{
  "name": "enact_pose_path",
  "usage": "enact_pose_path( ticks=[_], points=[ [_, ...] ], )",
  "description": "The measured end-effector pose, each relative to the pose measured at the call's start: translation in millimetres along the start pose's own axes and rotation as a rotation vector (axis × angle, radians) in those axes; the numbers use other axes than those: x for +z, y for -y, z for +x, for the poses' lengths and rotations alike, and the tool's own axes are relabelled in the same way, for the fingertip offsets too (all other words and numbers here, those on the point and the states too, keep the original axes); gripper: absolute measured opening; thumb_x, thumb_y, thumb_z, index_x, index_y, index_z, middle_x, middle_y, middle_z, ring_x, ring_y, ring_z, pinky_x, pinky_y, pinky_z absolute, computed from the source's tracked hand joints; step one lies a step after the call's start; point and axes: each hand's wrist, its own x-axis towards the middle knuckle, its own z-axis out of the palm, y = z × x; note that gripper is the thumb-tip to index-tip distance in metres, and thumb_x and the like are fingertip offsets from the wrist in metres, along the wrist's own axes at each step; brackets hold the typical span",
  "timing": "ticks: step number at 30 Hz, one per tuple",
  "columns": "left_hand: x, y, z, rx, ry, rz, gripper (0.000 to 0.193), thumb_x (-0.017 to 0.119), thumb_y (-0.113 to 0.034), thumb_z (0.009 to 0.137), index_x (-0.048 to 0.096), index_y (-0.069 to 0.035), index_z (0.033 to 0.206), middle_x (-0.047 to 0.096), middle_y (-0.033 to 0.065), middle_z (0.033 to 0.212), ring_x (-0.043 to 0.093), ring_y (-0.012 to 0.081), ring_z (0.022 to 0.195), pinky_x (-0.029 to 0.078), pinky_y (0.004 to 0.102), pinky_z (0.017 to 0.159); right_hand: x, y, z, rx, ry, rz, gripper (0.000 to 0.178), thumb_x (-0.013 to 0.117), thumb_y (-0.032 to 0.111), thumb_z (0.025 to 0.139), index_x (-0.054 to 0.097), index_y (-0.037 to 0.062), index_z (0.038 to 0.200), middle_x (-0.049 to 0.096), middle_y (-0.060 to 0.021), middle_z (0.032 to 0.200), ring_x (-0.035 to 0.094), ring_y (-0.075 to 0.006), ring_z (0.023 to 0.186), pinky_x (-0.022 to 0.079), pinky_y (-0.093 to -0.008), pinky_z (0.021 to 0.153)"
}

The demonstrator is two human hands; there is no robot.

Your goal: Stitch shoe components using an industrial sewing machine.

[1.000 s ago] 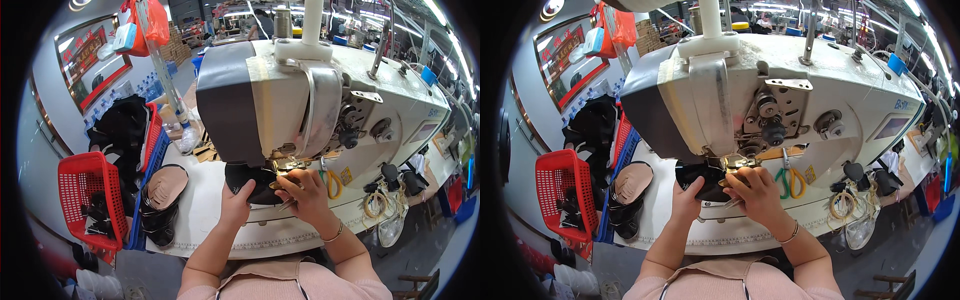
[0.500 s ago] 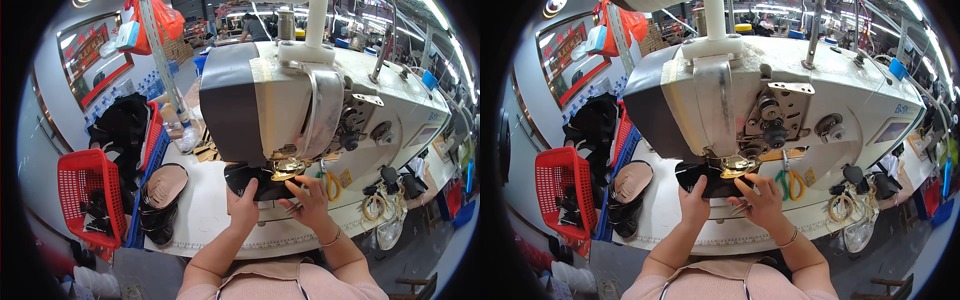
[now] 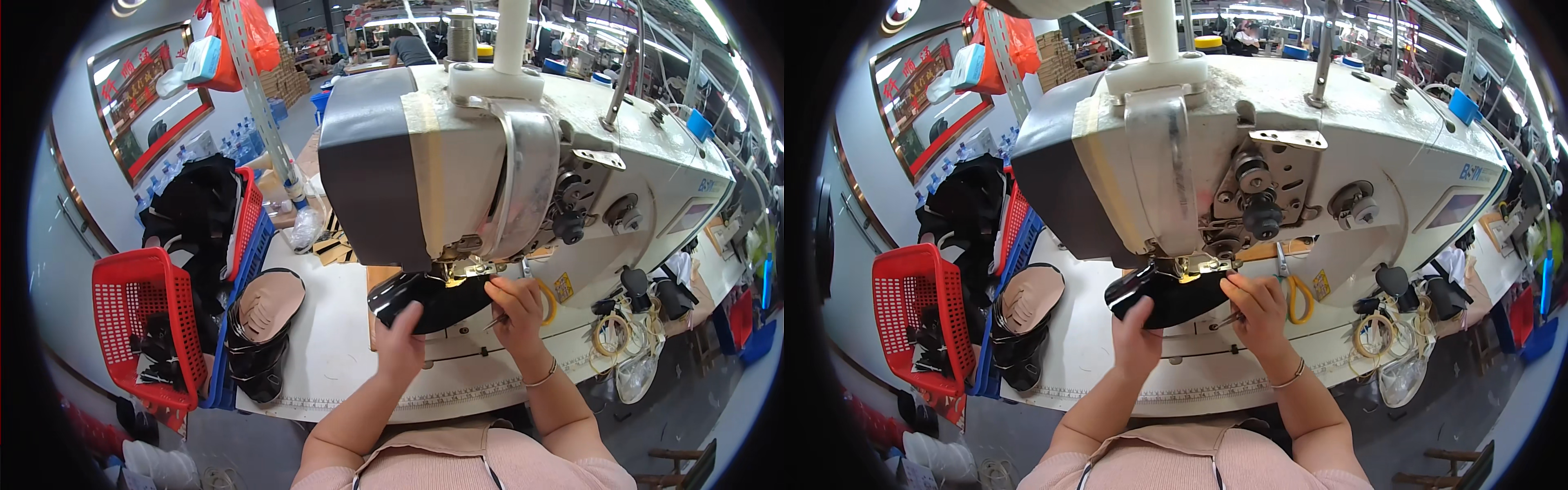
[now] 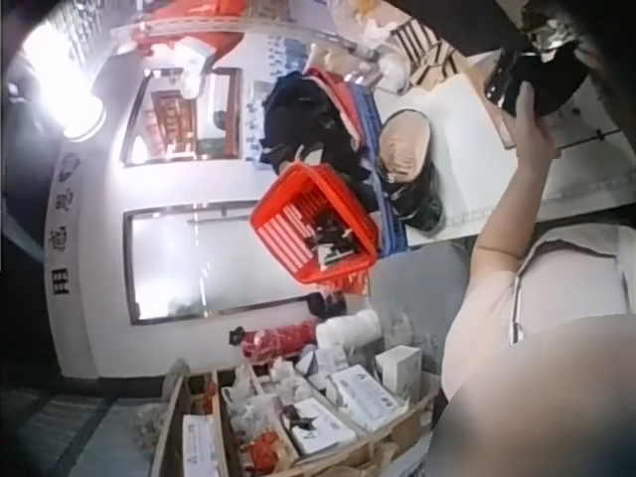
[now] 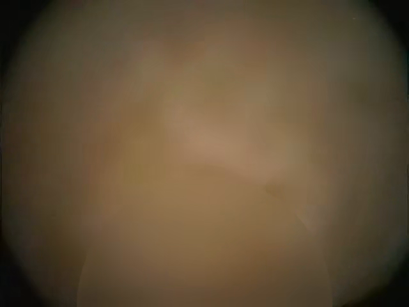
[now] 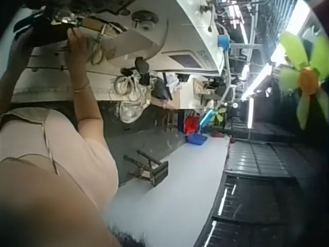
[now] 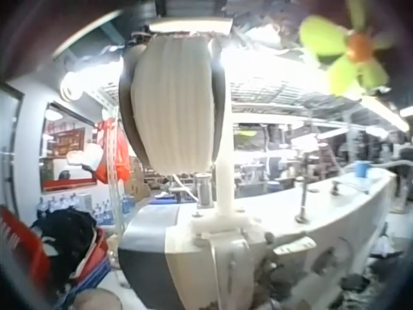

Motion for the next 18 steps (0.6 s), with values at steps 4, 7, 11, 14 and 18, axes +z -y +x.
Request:
enact_pose_path(
  ticks=[4,7,11,14,18],
  points=[
    [-9.9,-9.4,-4.3,-0.141,0.024,0.112,0.042,0.059,-0.003,0.081,0.041,-0.008,0.119,0.053,0.0056,0.112,0.056,0.0145,0.100,0.050,0.0288,0.080,4.1,-7.0,2.3,0.075,-0.034,0.031,0.032,0.061,-0.013,0.061,0.063,0.0051,0.087,0.063,-0.0079,0.086,0.055,-0.0247,0.072,0.045,-0.0323,0.065],
    [-5.6,1.9,-12.0,-0.109,-0.016,0.107,0.044,0.062,-0.007,0.081,0.040,-0.011,0.120,0.053,0.0026,0.105,0.055,0.0094,0.087,0.045,0.0216,0.063,10.4,-11.7,5.0,0.152,-0.064,0.087,0.029,0.059,-0.014,0.063,0.062,0.0040,0.085,0.061,-0.0105,0.079,0.057,-0.0271,0.073,0.046,-0.0328,0.065],
    [-0.2,16.4,-22.4,-0.038,-0.054,0.250,0.040,0.064,-0.012,0.083,0.043,-0.012,0.117,0.053,-0.0009,0.093,0.048,0.0053,0.070,0.036,0.0181,0.052,16.7,-23.9,5.0,0.251,-0.029,0.192,0.030,0.055,-0.011,0.066,0.062,0.0034,0.091,0.062,-0.0090,0.087,0.054,-0.0236,0.074,0.044,-0.0285,0.066],
    [-3.8,19.7,-22.0,0.056,-0.025,0.398,0.034,0.062,-0.016,0.085,0.046,-0.010,0.114,0.053,-0.0021,0.090,0.046,0.0041,0.066,0.035,0.0178,0.052,10.2,-17.4,7.4,0.489,0.071,0.357,0.029,0.053,-0.012,0.069,0.061,0.0024,0.093,0.060,-0.0067,0.092,0.051,-0.0151,0.073,0.041,-0.0237,0.065],
    [-4.4,20.1,-19.0,0.050,-0.009,0.394,0.028,0.063,-0.012,0.083,0.048,-0.011,0.107,0.054,-0.0036,0.084,0.045,0.0029,0.063,0.033,0.0172,0.049,3.0,-6.6,8.5,0.780,-0.084,0.980,0.031,0.050,-0.014,0.071,0.062,0.0023,0.095,0.054,-0.0026,0.101,0.045,-0.0045,0.074,0.037,-0.0191,0.066]
  ],
)
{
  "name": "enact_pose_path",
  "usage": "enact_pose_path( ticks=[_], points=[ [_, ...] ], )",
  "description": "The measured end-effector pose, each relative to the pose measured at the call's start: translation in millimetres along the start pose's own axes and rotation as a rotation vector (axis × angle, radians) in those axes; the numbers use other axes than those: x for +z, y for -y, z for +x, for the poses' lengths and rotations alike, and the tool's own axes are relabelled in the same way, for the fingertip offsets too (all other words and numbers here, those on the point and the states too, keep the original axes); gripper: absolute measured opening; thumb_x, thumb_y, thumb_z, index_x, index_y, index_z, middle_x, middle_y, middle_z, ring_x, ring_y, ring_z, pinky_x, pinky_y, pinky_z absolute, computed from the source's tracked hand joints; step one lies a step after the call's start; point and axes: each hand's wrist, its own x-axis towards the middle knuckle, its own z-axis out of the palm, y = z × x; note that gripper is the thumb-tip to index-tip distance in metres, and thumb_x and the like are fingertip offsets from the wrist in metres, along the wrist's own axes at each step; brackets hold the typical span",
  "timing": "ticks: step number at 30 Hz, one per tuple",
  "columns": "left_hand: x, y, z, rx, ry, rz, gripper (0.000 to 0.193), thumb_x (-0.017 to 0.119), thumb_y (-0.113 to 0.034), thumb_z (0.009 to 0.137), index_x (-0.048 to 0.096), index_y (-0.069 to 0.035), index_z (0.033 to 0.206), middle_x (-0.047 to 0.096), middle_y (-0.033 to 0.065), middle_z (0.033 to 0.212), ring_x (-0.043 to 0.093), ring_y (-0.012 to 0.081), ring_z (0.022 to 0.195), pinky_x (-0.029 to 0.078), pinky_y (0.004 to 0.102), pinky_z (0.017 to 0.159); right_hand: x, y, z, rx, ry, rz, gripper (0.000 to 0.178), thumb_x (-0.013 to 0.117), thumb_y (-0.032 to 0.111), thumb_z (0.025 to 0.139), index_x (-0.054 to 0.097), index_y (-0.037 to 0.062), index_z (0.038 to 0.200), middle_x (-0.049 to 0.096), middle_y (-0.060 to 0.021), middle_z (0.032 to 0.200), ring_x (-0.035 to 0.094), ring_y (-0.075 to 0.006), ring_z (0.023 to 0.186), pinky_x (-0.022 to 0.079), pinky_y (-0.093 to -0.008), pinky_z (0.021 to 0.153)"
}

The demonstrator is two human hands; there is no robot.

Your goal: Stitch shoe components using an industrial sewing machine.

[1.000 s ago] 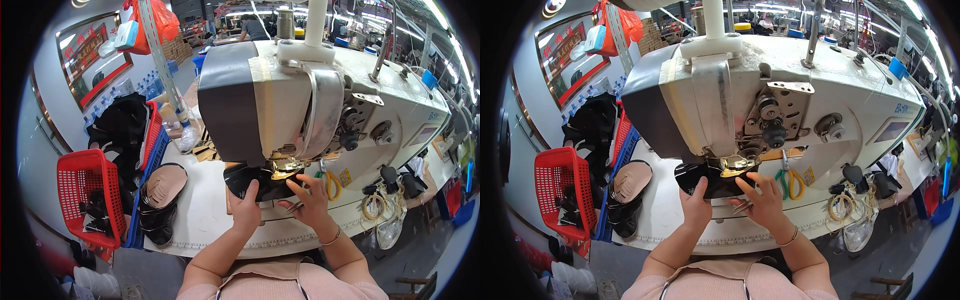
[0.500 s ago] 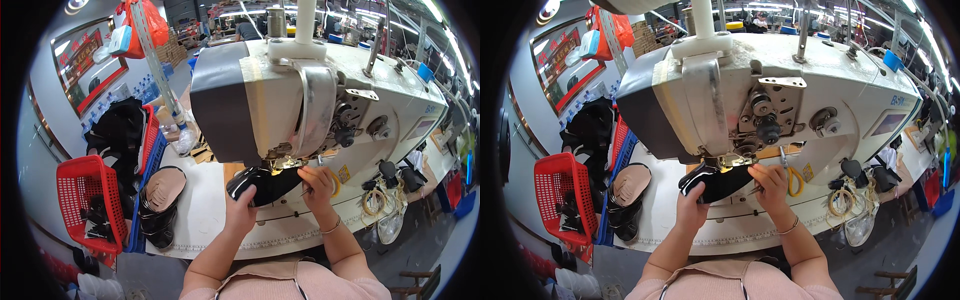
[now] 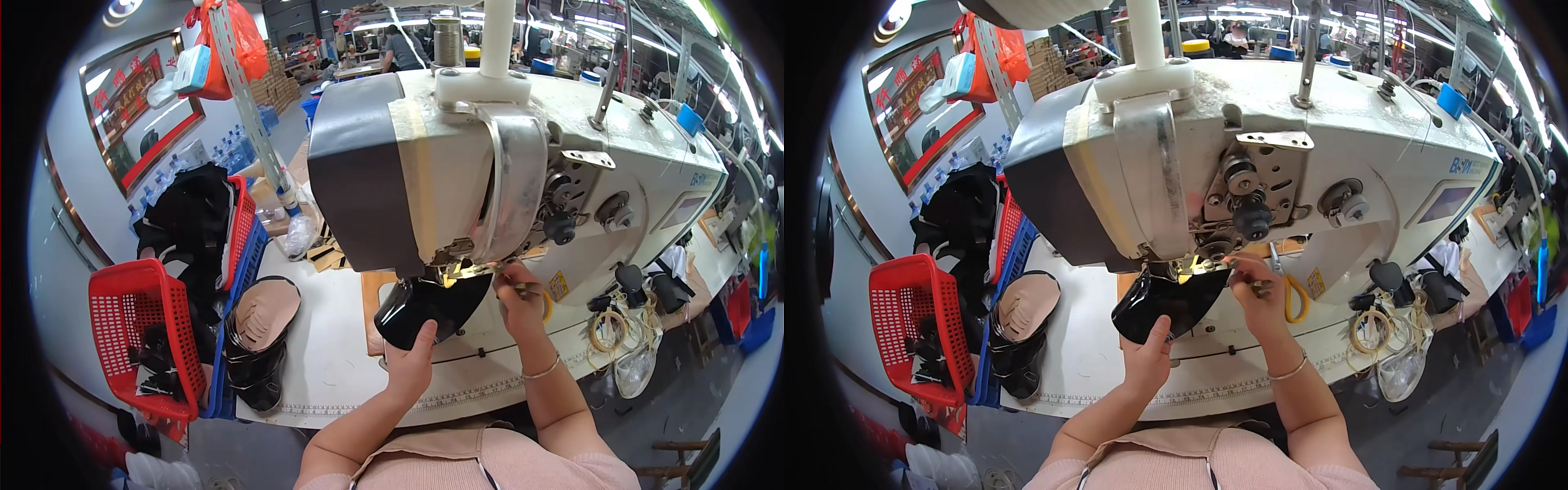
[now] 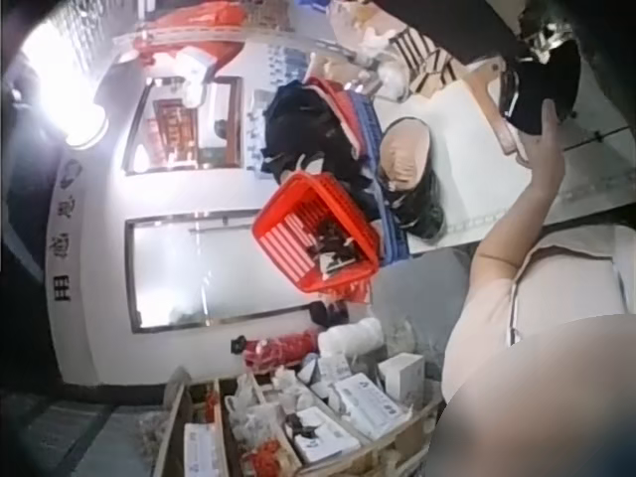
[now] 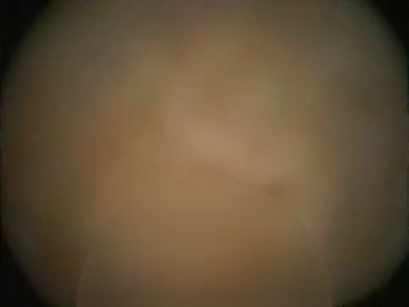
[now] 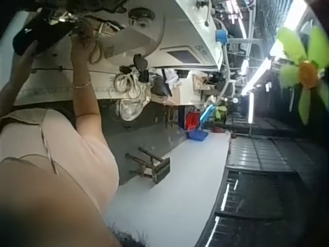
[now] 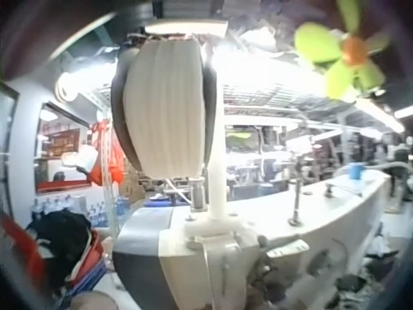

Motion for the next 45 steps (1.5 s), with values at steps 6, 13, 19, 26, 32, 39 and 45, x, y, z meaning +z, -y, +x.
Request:
enact_pose_path(
  ticks=[6,13,19,26,32,39,45],
  points=[
    [-9.8,17.4,-0.7,0.130,0.024,0.097,0.028,0.062,-0.013,0.085,0.048,-0.011,0.109,0.054,-0.0037,0.083,0.045,0.0029,0.062,0.033,0.0169,0.049,5.5,35.9,11.4,-0.480,0.439,-0.673,0.042,0.052,-0.015,0.063,0.064,0.0064,0.097,0.062,-0.0065,0.107,0.057,-0.0203,0.087,0.043,-0.0281,0.076],
    [-0.4,0.3,1.4,-0.042,-0.039,0.023,0.035,0.065,-0.016,0.083,0.051,-0.002,0.112,0.058,0.0009,0.097,0.053,0.0078,0.081,0.044,0.0217,0.069,2.5,31.2,17.1,-0.795,0.441,-1.207,0.046,0.063,0.002,0.057,0.064,0.0200,0.099,0.060,0.0097,0.104,0.049,-0.0179,0.083,0.044,-0.0278,0.069],
    [-11.2,-8.7,13.5,0.019,0.027,0.118,0.037,0.066,-0.014,0.081,0.051,-0.003,0.113,0.058,0.0010,0.095,0.054,0.0073,0.078,0.044,0.0212,0.065,10.3,37.1,15.4,-0.801,0.408,-1.227,0.042,0.064,0.004,0.056,0.066,0.0174,0.096,0.063,0.0069,0.099,0.050,-0.0176,0.079,0.045,-0.0292,0.070],
    [-14.7,-32.4,34.7,-0.014,0.107,0.093,0.033,0.065,-0.009,0.077,0.053,-0.002,0.107,0.061,0.0032,0.088,0.059,0.0117,0.079,0.048,0.0236,0.064,16.5,44.9,4.1,-0.861,0.413,-1.376,0.034,0.060,0.010,0.064,0.064,0.0137,0.098,0.061,0.0055,0.099,0.046,-0.0163,0.074,0.042,-0.0282,0.065],
    [-25.0,-34.1,56.8,-0.201,0.184,-0.176,0.030,0.061,-0.005,0.078,0.052,-0.001,0.106,0.060,0.0054,0.094,0.062,0.0141,0.080,0.053,0.0268,0.067,32.6,56.1,-11.9,-0.884,0.450,-1.518,0.033,0.057,0.013,0.068,0.061,0.0079,0.100,0.057,-0.0005,0.096,0.044,-0.0159,0.073,0.037,-0.0277,0.060],
    [-7.7,-21.1,34.9,-0.066,0.161,-0.174,0.026,0.057,-0.008,0.086,0.048,-0.001,0.109,0.058,0.0083,0.101,0.060,0.0158,0.088,0.054,0.0286,0.073,39.2,53.4,-15.5,-0.873,0.414,-1.604,0.034,0.057,0.012,0.069,0.061,0.0050,0.102,0.054,-0.0026,0.093,0.043,-0.0148,0.072,0.035,-0.0269,0.058],
    [-10.7,-20.0,35.4,0.003,0.180,-0.033,0.032,0.059,-0.005,0.084,0.044,-0.003,0.113,0.056,0.0090,0.104,0.058,0.0161,0.092,0.055,0.0292,0.074,41.3,56.8,-17.4,-0.837,0.443,-1.604,0.035,0.057,0.013,0.069,0.061,0.0052,0.102,0.054,-0.0036,0.094,0.045,-0.0160,0.072,0.036,-0.0275,0.058]
  ],
)
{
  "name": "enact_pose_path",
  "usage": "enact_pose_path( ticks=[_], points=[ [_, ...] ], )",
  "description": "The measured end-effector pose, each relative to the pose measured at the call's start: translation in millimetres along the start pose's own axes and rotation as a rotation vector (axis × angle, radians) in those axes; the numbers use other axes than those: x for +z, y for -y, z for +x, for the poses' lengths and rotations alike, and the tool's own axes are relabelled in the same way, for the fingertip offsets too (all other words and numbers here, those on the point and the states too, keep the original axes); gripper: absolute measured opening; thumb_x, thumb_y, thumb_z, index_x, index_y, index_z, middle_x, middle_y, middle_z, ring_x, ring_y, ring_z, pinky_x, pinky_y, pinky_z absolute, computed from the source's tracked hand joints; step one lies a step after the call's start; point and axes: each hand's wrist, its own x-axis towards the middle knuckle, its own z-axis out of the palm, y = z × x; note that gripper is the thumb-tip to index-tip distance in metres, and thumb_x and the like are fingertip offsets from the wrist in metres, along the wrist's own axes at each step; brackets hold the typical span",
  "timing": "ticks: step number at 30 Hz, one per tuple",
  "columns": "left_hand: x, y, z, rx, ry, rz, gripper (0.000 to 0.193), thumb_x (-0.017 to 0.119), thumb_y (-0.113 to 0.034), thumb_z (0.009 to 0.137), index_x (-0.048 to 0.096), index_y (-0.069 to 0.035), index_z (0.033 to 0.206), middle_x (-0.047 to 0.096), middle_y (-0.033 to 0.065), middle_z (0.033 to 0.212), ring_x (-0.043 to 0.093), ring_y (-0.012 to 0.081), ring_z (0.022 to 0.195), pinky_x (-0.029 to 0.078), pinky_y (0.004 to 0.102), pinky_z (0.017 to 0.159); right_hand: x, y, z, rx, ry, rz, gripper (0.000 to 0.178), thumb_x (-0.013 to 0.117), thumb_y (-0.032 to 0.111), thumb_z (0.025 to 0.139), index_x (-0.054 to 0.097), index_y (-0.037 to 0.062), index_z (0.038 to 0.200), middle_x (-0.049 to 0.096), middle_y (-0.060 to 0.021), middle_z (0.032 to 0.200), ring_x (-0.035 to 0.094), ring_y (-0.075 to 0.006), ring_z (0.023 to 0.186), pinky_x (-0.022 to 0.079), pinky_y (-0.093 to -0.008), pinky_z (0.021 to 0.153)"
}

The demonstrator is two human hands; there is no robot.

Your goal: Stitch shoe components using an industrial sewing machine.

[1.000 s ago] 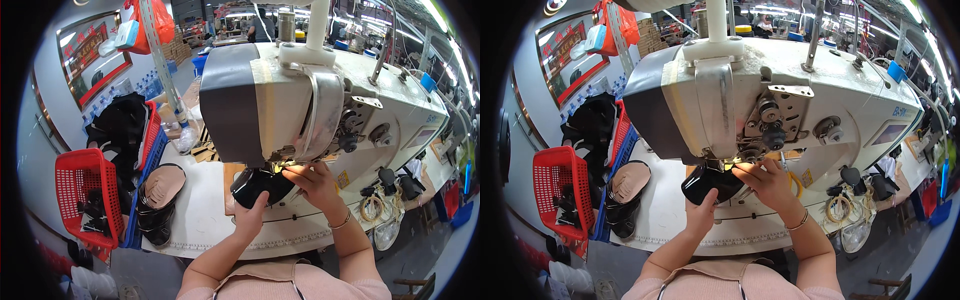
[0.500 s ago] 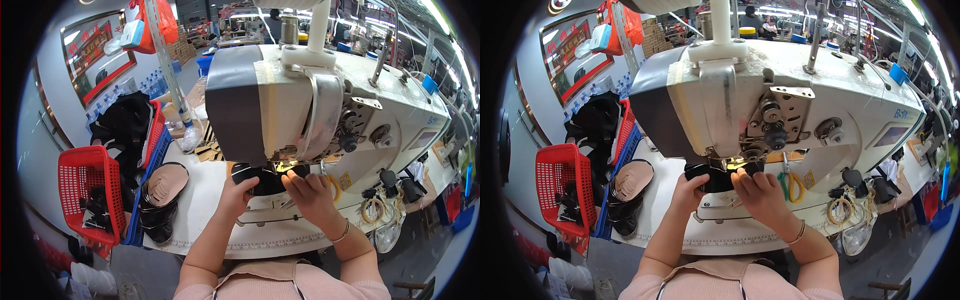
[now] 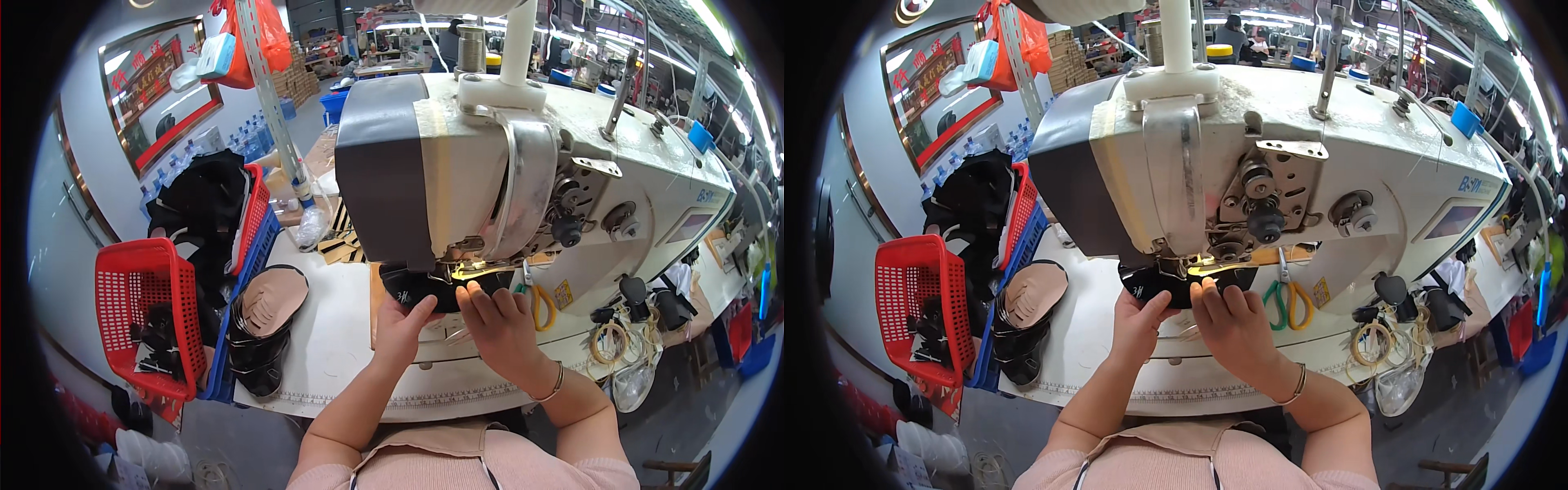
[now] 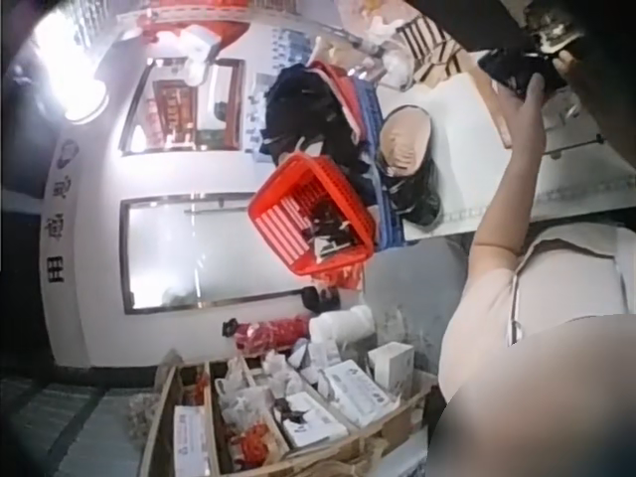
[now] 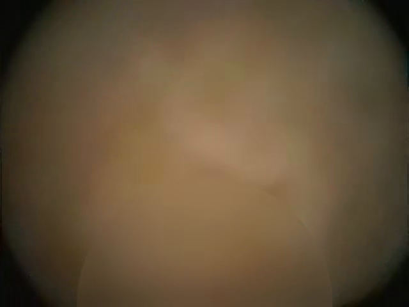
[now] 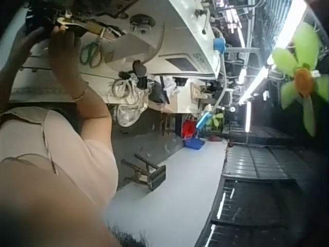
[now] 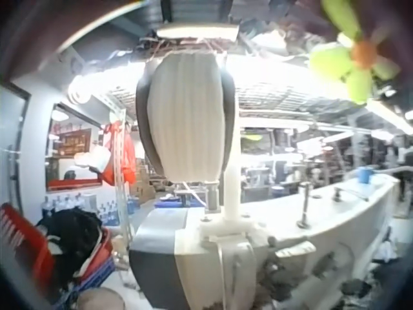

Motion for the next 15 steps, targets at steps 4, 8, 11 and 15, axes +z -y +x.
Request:
enact_pose_path(
  ticks=[4,8,11,15],
  points=[
    [8.6,1.0,1.8,0.007,-0.015,-0.037,0.033,0.060,-0.005,0.084,0.044,-0.002,0.113,0.056,0.0087,0.104,0.059,0.0161,0.091,0.055,0.0292,0.074,1.3,-21.8,-0.5,0.054,0.009,0.306,0.035,0.063,0.015,0.069,0.061,0.0083,0.102,0.055,-0.0044,0.098,0.048,-0.0195,0.076,0.041,-0.0301,0.061],
    [10.7,0.0,7.9,-0.028,-0.064,0.066,0.036,0.063,-0.007,0.081,0.045,-0.001,0.112,0.056,0.0084,0.102,0.059,0.0166,0.088,0.056,0.0288,0.071,-7.8,-43.7,-8.3,0.146,-0.169,0.568,0.030,0.071,0.014,0.065,0.064,0.0102,0.094,0.059,-0.0067,0.096,0.054,-0.0258,0.079,0.047,-0.0351,0.069],
    [8.0,-1.1,10.1,-0.042,-0.075,0.042,0.038,0.066,-0.008,0.078,0.047,-0.001,0.110,0.057,0.0083,0.101,0.059,0.0160,0.086,0.056,0.0282,0.064,-12.5,-89.8,-56.1,0.339,-0.718,0.496,0.012,0.049,0.004,0.080,0.061,0.0046,0.083,0.061,-0.0113,0.089,0.054,-0.0265,0.075,0.045,-0.0362,0.072],
    [11.5,-8.5,11.3,-0.107,-0.155,0.160,0.029,0.064,-0.007,0.077,0.054,-0.003,0.104,0.060,0.0055,0.092,0.061,0.0145,0.077,0.054,0.0270,0.056,-56.8,-276.7,-116.8,1.004,-1.132,-0.028,0.038,0.049,0.029,0.093,0.055,0.0006,0.117,0.059,-0.0050,0.100,0.055,-0.0128,0.081,0.044,-0.0275,0.075]
  ],
)
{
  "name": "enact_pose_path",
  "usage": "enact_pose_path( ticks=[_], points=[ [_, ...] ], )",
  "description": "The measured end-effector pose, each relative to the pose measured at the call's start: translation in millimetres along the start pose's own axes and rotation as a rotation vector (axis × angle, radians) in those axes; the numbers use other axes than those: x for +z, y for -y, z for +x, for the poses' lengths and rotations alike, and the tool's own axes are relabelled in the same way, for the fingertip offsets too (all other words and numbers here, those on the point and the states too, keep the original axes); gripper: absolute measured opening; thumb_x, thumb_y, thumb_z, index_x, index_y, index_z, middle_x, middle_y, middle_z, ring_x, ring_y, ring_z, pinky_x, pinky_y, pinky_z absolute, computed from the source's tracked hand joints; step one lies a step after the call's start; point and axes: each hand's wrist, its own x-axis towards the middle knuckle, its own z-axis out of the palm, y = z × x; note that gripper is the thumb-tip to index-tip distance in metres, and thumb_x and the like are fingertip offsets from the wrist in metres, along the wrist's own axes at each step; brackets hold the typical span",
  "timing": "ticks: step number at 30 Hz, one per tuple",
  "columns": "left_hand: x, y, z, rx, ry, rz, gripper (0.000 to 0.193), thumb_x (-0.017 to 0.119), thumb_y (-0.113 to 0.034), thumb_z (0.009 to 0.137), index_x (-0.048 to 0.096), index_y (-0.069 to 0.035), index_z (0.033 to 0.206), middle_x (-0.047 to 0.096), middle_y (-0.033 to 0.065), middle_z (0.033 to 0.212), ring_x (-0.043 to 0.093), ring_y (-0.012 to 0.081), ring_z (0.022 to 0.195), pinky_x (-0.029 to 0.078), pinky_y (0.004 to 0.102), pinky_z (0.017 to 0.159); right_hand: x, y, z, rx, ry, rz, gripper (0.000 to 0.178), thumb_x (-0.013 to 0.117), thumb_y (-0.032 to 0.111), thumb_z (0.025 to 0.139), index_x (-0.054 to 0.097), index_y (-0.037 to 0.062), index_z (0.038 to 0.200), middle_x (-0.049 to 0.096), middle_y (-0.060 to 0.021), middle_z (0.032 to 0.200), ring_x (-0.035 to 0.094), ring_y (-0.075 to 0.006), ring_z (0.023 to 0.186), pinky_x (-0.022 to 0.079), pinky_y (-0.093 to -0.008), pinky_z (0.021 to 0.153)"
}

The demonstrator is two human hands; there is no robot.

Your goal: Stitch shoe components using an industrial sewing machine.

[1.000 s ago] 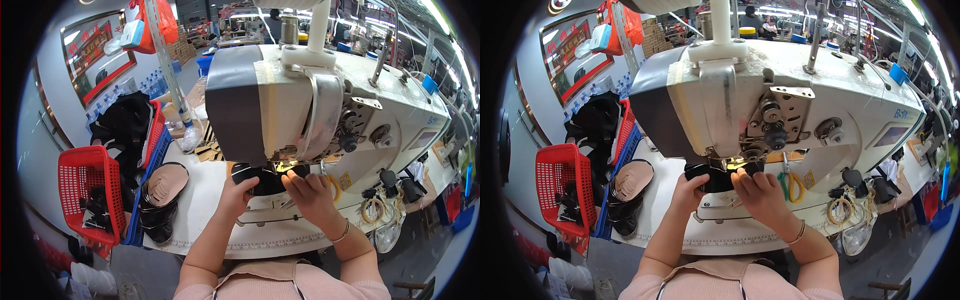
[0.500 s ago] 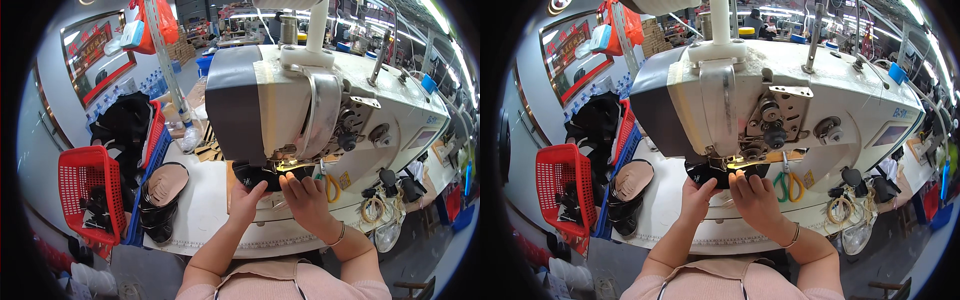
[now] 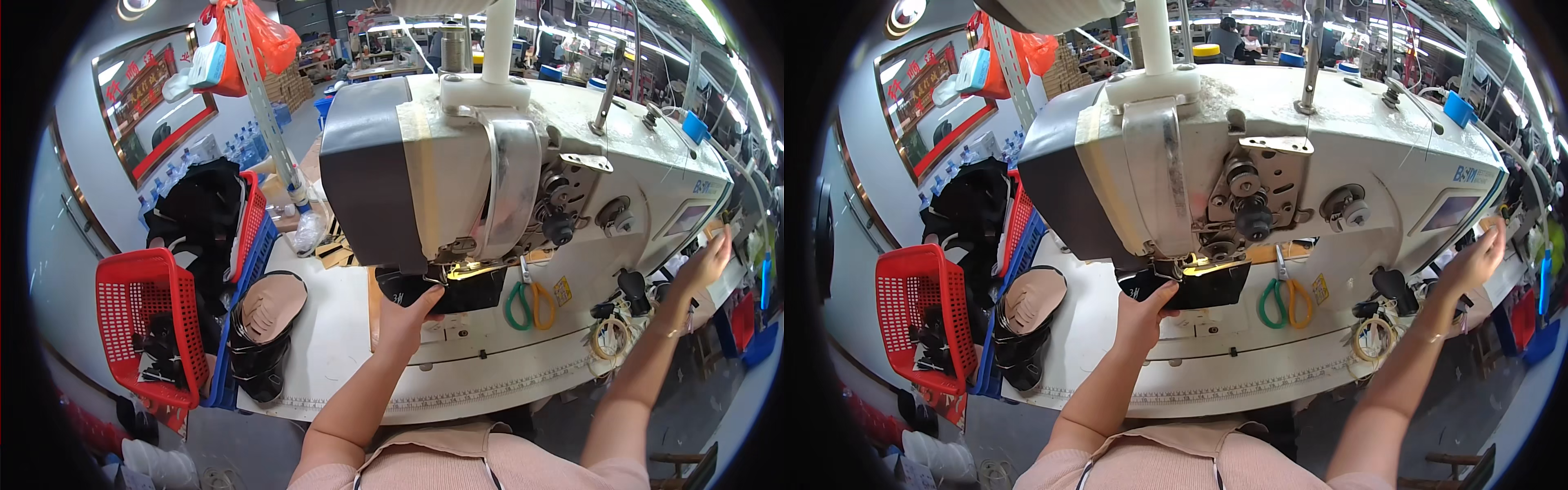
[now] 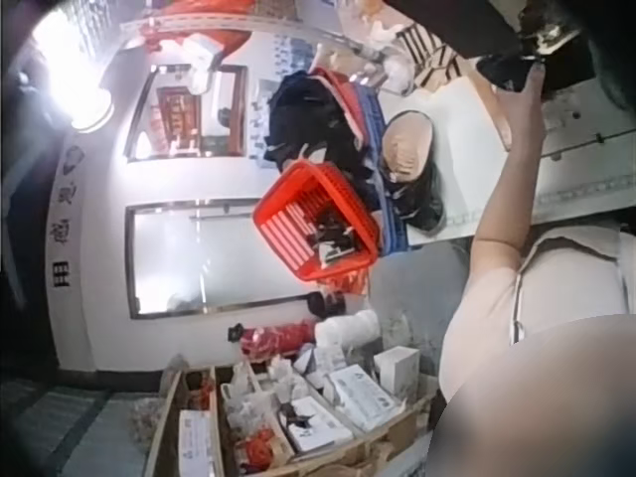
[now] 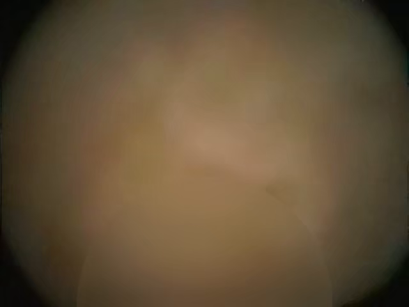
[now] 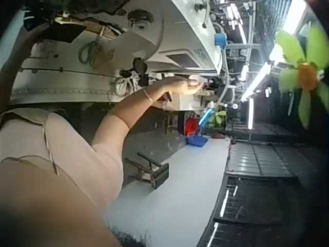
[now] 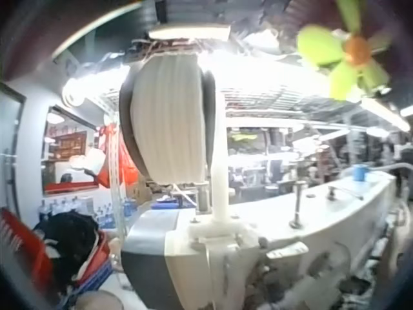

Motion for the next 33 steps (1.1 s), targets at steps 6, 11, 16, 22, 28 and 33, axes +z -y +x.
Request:
enact_pose_path(
  ticks=[6,11,16,22,28,33],
  points=[
    [5.7,1.5,6.0,0.050,0.027,-0.048,0.028,0.066,-0.007,0.075,0.055,-0.003,0.101,0.060,0.0047,0.088,0.060,0.0134,0.073,0.050,0.0249,0.049,11.2,-154.5,138.4,0.741,0.396,0.420,0.044,0.053,0.052,0.085,0.061,0.0119,0.099,0.061,0.0016,0.080,0.054,-0.0079,0.066,0.041,-0.0217,0.056],
    [4.9,2.3,5.8,0.025,0.001,-0.022,0.025,0.066,-0.006,0.075,0.056,-0.002,0.098,0.060,0.0055,0.086,0.060,0.0135,0.071,0.049,0.0253,0.049,25.5,-111.7,178.0,0.534,0.473,-0.072,0.048,0.055,0.059,0.080,0.064,0.0126,0.089,0.035,0.0073,0.052,0.026,-0.0044,0.037,0.018,-0.0226,0.035],
    [6.4,-0.2,5.3,0.034,0.004,-0.009,0.025,0.066,-0.006,0.075,0.057,-0.001,0.097,0.061,0.0057,0.086,0.061,0.0139,0.070,0.049,0.0252,0.049,24.0,-97.7,172.7,0.555,0.499,-0.139,0.048,0.056,0.055,0.081,0.066,0.0106,0.096,0.035,0.0083,0.052,0.023,-0.0037,0.037,0.014,-0.0226,0.037],
    [3.8,1.2,6.5,0.033,0.028,-0.005,0.027,0.066,-0.006,0.075,0.057,-0.001,0.099,0.061,0.0056,0.086,0.061,0.0139,0.070,0.049,0.0247,0.049,15.2,-100.6,155.8,0.496,0.451,-0.022,0.045,0.053,0.056,0.082,0.063,0.0135,0.092,0.038,0.0068,0.053,0.026,-0.0034,0.039,0.017,-0.0218,0.037],
    [-1.0,0.1,11.8,-0.053,0.095,-0.049,0.037,0.069,-0.007,0.075,0.051,-0.002,0.106,0.059,0.0056,0.093,0.060,0.0138,0.079,0.052,0.0250,0.051,8.3,-165.4,102.1,0.560,0.279,0.271,0.041,0.050,0.051,0.087,0.061,0.0117,0.088,0.052,0.0049,0.068,0.043,-0.0049,0.051,0.030,-0.0196,0.043],
    [-5.5,-5.0,11.7,-0.026,0.106,0.078,0.037,0.069,-0.008,0.075,0.051,-0.002,0.106,0.058,0.0054,0.094,0.059,0.0133,0.080,0.051,0.0244,0.051,-3.7,-28.4,-5.5,0.108,-0.055,-0.146,0.042,0.052,0.036,0.090,0.060,-0.0007,0.108,0.061,-0.0064,0.104,0.056,-0.0146,0.084,0.041,-0.0246,0.078]
  ],
)
